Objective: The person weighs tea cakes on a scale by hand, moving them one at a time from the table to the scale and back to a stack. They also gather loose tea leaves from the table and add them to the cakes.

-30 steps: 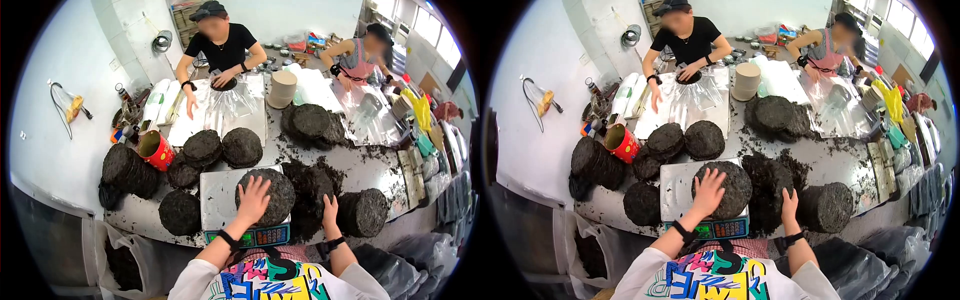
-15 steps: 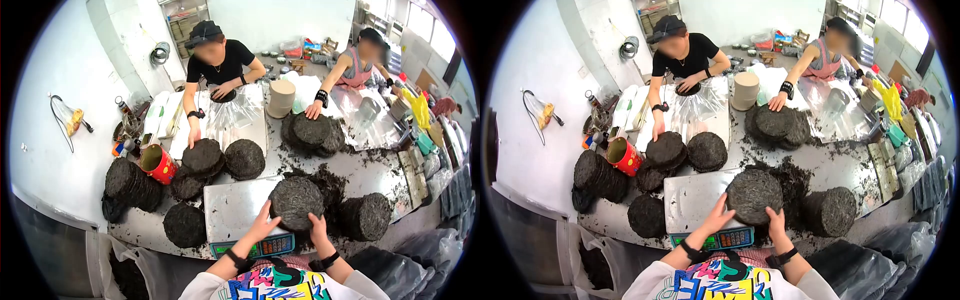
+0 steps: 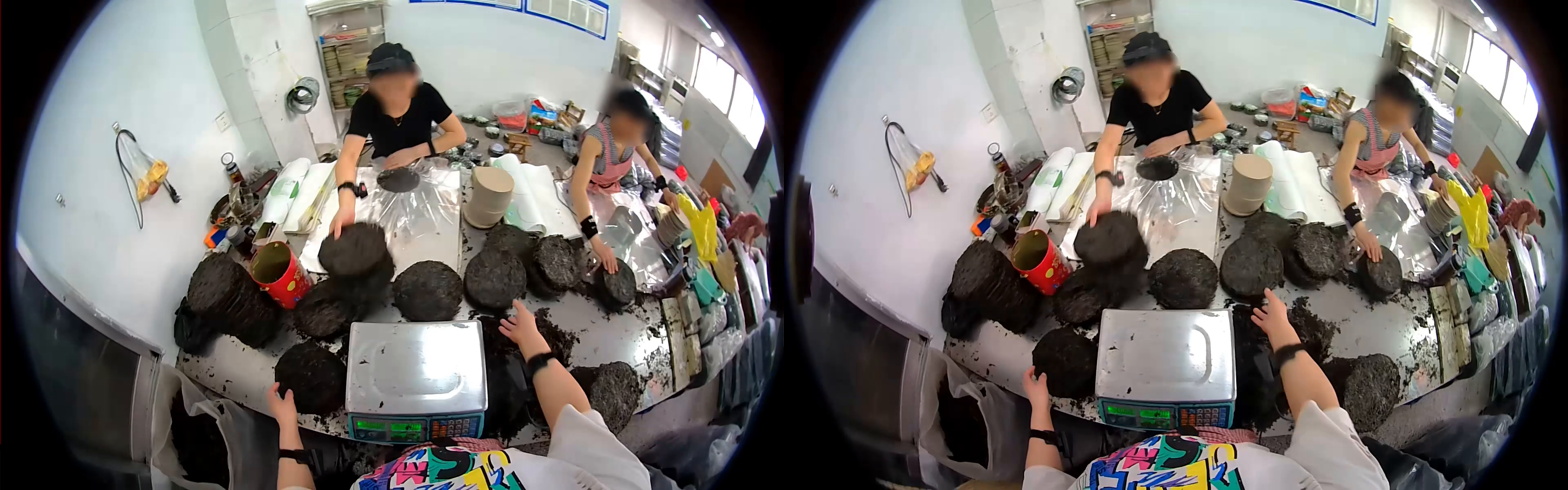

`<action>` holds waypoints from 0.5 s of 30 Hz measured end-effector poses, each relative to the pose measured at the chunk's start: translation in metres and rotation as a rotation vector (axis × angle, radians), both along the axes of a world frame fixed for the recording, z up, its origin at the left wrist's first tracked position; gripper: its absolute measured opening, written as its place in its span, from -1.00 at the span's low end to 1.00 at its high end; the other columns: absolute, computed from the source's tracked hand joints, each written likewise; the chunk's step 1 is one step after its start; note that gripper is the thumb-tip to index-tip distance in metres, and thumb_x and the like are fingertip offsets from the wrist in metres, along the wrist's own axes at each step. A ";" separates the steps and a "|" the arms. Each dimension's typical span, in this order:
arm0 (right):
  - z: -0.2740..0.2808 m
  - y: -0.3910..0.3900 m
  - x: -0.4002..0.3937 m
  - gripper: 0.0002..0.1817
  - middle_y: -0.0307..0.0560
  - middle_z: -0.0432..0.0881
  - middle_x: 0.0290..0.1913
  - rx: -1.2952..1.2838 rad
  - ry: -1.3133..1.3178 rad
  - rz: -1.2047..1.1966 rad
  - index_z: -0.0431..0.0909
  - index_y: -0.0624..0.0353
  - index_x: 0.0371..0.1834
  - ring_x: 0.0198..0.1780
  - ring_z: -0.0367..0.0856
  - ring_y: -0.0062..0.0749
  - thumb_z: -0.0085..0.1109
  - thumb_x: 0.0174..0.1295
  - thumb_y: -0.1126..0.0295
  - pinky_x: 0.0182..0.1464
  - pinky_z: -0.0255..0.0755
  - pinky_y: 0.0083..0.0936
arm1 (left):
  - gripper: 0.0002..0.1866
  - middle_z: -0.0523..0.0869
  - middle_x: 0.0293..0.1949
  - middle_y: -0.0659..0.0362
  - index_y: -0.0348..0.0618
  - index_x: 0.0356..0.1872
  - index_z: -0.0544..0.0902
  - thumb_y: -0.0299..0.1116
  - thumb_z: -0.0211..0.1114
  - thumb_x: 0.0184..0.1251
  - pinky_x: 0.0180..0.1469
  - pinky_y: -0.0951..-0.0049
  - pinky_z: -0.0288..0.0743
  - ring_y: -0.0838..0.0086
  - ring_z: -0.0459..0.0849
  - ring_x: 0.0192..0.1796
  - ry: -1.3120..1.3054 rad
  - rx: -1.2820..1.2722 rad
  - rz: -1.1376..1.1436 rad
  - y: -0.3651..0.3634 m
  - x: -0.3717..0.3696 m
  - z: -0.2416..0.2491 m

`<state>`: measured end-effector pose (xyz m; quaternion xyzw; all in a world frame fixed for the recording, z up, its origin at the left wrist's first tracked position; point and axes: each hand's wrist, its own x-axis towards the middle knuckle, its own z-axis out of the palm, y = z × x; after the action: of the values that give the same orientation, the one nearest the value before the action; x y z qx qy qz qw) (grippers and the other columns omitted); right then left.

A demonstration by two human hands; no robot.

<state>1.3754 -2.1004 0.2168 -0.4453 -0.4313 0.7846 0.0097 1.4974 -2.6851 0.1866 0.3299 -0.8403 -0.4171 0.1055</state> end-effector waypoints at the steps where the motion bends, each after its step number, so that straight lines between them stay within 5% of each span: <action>1: -0.009 -0.004 0.008 -0.35 0.04 0.33 0.26 -0.029 0.054 0.068 0.22 0.18 0.33 0.23 0.38 -0.10 0.19 0.23 0.17 0.12 0.38 -0.21 | -0.44 0.42 0.15 -0.17 -0.43 0.12 0.39 -0.34 0.34 0.15 0.29 0.14 0.23 0.04 0.35 0.26 -0.019 -0.057 0.074 -0.017 -0.001 -0.011; 5: 0.035 -0.040 0.104 -0.55 -0.06 0.52 0.07 0.736 0.396 0.706 0.43 0.23 0.13 0.07 0.51 -0.34 0.22 0.16 0.38 -0.03 0.44 -0.49 | 0.00 0.46 0.11 -0.38 -0.68 0.07 0.38 0.11 0.51 -0.18 0.28 0.17 0.25 -0.10 0.40 0.22 -0.041 -0.342 0.169 -0.042 -0.014 -0.039; 6: 0.066 -0.048 0.130 -0.57 -0.03 0.54 0.03 0.969 0.472 0.791 0.47 0.22 0.04 0.04 0.53 -0.27 0.28 0.06 0.45 0.02 0.43 -0.44 | 0.05 0.44 0.14 -0.37 -0.67 0.10 0.37 0.17 0.50 -0.21 0.31 0.20 0.21 -0.04 0.37 0.27 -0.199 -0.116 0.149 -0.050 -0.018 -0.050; 7: 0.080 -0.044 0.150 -0.59 0.03 0.54 0.00 1.294 0.575 0.842 0.52 0.22 -0.07 0.02 0.54 -0.13 0.31 -0.06 0.48 0.07 0.41 -0.37 | -0.05 0.50 0.12 -0.29 -0.57 0.09 0.43 0.13 0.49 -0.15 0.24 0.20 0.31 0.02 0.47 0.20 -0.225 0.141 0.018 -0.017 -0.010 0.005; 8: 0.099 -0.038 0.169 -0.61 0.07 0.55 -0.03 1.409 0.502 0.871 0.55 0.22 -0.14 0.03 0.51 -0.02 0.30 -0.13 0.51 0.11 0.38 -0.31 | -0.22 0.61 0.01 -0.19 -0.44 0.04 0.52 0.04 0.48 -0.09 0.12 0.20 0.44 0.06 0.59 0.07 -0.206 0.186 -0.109 -0.044 -0.014 -0.050; 10: 0.107 -0.002 0.211 -0.63 0.06 0.56 -0.03 1.454 0.279 0.700 0.54 0.23 -0.15 0.05 0.51 -0.08 0.25 -0.13 0.54 0.14 0.36 -0.32 | -0.38 0.67 -0.10 -0.13 -0.37 -0.05 0.58 -0.05 0.46 -0.01 0.00 0.18 0.52 0.08 0.66 -0.05 -0.210 -0.008 -0.025 -0.025 -0.019 -0.037; 12: 0.085 0.072 0.262 -0.63 0.08 0.52 0.05 1.382 0.073 0.413 0.48 0.29 0.01 0.08 0.49 -0.09 0.18 0.10 0.45 0.16 0.33 -0.30 | -0.46 0.67 -0.15 -0.10 -0.38 -0.10 0.59 -0.14 0.47 0.00 -0.03 0.14 0.52 0.05 0.64 -0.07 -0.238 -0.163 0.022 -0.022 -0.022 -0.047; 14: 0.034 0.167 0.321 -0.51 0.16 0.48 0.10 1.678 -0.050 0.028 0.40 0.34 0.13 0.12 0.45 0.00 0.20 0.18 0.30 0.18 0.30 -0.24 | -0.37 0.60 -0.04 -0.17 -0.35 0.04 0.49 -0.11 0.46 0.02 0.00 0.08 0.51 0.00 0.59 0.01 -0.288 -0.257 0.047 -0.016 -0.022 -0.042; 15: 0.032 0.177 0.339 -0.42 0.21 0.45 0.14 1.779 -0.379 0.007 0.36 0.38 0.16 0.16 0.41 0.01 0.22 0.17 0.21 0.20 0.28 -0.22 | -0.34 0.56 0.01 -0.19 -0.34 0.08 0.46 -0.12 0.46 0.03 0.02 0.07 0.50 0.00 0.56 0.05 -0.272 -0.357 0.079 -0.012 -0.022 -0.044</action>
<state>1.7141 -1.9236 0.2490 -0.3937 -0.8734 0.0758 0.2764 1.4757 -2.6966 0.1429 0.3919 -0.8937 -0.2088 0.0644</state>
